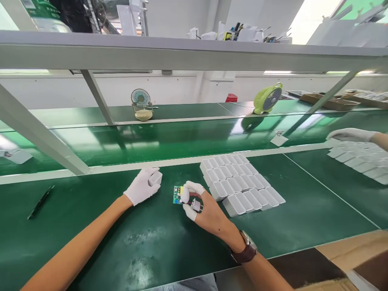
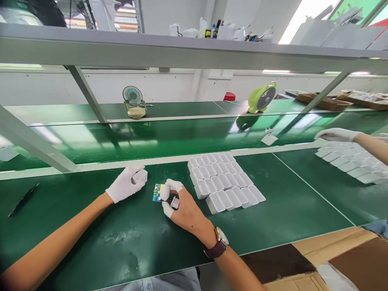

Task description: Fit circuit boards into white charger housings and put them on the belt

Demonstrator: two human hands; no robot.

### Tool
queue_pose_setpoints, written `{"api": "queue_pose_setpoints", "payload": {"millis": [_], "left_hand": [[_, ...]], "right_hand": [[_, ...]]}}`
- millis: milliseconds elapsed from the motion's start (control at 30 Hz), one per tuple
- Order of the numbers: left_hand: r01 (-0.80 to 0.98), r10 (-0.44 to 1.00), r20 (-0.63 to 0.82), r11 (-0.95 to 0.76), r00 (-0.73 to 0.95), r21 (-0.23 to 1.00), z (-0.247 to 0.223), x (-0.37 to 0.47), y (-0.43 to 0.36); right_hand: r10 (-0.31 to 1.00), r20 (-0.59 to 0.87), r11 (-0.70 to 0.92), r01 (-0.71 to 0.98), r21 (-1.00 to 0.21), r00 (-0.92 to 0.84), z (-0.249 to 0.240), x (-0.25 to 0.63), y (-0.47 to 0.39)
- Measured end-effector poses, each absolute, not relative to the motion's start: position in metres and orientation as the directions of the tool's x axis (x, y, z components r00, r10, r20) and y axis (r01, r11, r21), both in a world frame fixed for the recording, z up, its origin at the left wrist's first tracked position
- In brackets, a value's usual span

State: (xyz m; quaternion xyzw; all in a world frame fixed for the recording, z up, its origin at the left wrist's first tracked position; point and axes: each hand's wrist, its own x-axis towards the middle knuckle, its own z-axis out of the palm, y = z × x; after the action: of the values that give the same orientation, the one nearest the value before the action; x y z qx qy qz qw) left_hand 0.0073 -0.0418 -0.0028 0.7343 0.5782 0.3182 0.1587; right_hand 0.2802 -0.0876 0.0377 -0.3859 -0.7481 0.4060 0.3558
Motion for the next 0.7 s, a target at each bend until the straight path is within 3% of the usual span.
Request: {"api": "queue_pose_setpoints", "payload": {"millis": [167,267,367,567,700], "left_hand": [[0.693,0.999,0.035,-0.033,0.011,0.720,-0.001,-0.017,-0.074],[0.620,0.999,-0.028,0.008,0.023,0.785,-0.005,-0.015,-0.072],[0.628,0.997,0.074,-0.063,0.009,0.776,-0.012,-0.008,-0.068],[0.653,0.934,0.357,-0.287,0.027,0.701,-0.022,0.001,-0.083],[0.664,0.889,0.454,-0.378,0.065,0.645,-0.025,0.001,-0.089]], "right_hand": [[0.809,0.374,0.497,0.186,-0.848,-0.454,0.041,0.244,-0.056],[0.807,0.404,0.508,0.157,-0.847,-0.430,0.034,0.223,-0.041],[0.827,0.386,0.493,0.198,-0.847,-0.408,0.022,0.215,-0.037],[0.645,0.594,0.757,0.295,-0.583,-0.481,0.005,0.229,-0.047],[0.594,0.581,0.793,0.283,-0.540,-0.556,0.004,0.231,-0.052]]}}
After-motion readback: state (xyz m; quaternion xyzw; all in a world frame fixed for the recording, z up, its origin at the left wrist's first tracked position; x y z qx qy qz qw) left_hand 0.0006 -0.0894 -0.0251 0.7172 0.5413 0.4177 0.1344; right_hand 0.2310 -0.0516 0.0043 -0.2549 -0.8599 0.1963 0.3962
